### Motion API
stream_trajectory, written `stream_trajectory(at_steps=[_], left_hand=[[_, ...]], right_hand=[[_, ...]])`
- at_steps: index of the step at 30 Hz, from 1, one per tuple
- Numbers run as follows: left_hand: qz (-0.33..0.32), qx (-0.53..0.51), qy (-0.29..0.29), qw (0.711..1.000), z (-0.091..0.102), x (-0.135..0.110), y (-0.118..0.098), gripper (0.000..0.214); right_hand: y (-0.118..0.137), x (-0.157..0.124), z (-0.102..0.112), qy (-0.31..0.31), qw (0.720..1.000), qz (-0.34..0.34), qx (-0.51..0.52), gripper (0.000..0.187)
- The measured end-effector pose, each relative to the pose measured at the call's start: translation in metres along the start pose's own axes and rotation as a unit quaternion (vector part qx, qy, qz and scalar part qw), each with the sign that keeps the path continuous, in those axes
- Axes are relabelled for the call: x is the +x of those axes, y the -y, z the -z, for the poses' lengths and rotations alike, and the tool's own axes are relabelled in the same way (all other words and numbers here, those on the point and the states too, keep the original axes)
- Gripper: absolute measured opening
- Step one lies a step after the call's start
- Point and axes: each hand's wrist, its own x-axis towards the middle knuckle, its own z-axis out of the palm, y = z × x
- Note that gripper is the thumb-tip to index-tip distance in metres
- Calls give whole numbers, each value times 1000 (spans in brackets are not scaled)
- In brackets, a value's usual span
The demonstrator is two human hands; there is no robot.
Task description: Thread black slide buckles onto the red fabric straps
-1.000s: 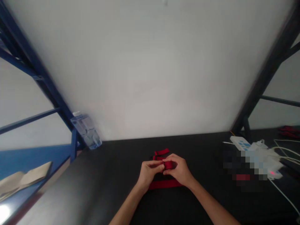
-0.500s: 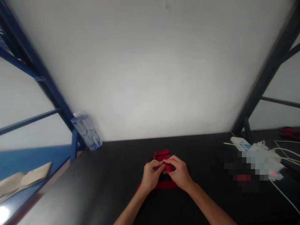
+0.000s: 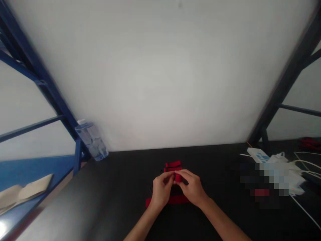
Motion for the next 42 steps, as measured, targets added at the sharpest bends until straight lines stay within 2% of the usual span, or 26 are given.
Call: stream_trajectory(at_steps=[4, 8, 11, 14, 17, 21, 26, 29, 33, 37, 42], left_hand=[[78, -153, 30, 985, 0, 5, 3, 26], [129, -257, 27, 957, -4, 5, 8, 32], [145, -299, 8, 943, -7, 4, 10, 38], [157, -310, -10, 938, -7, 4, 11, 40], [155, -316, -1, 936, -5, 6, 10, 36], [123, -284, 4, 951, -3, 6, 7, 32], [95, -228, 20, 969, -2, 5, 3, 29], [84, -197, 22, 977, 1, 5, 4, 30], [7, -78, 5, 997, 7, 6, 1, 23], [-95, 43, -18, 994, 13, 5, -11, 15], [-117, 96, -24, 988, 11, 1, -16, 16]], right_hand=[[3, 2, 2, -19, 1000, -15, 18, 27], [10, 6, 5, -6, 998, -31, 50, 20], [12, 8, 6, -22, 996, -52, 64, 19], [6, 8, 1, -85, 988, -104, 81, 31], [0, 7, -5, -77, 971, -170, 150, 34], [-1, 6, -7, -37, 957, -199, 206, 28], [1, 6, 0, -65, 961, -181, 196, 27], [3, 7, 4, -58, 963, -165, 205, 21], [9, 9, 8, -49, 982, -113, 140, 11], [13, 8, 8, -53, 990, -80, 105, 8], [16, 5, 8, -80, 991, -42, 99, 10]])
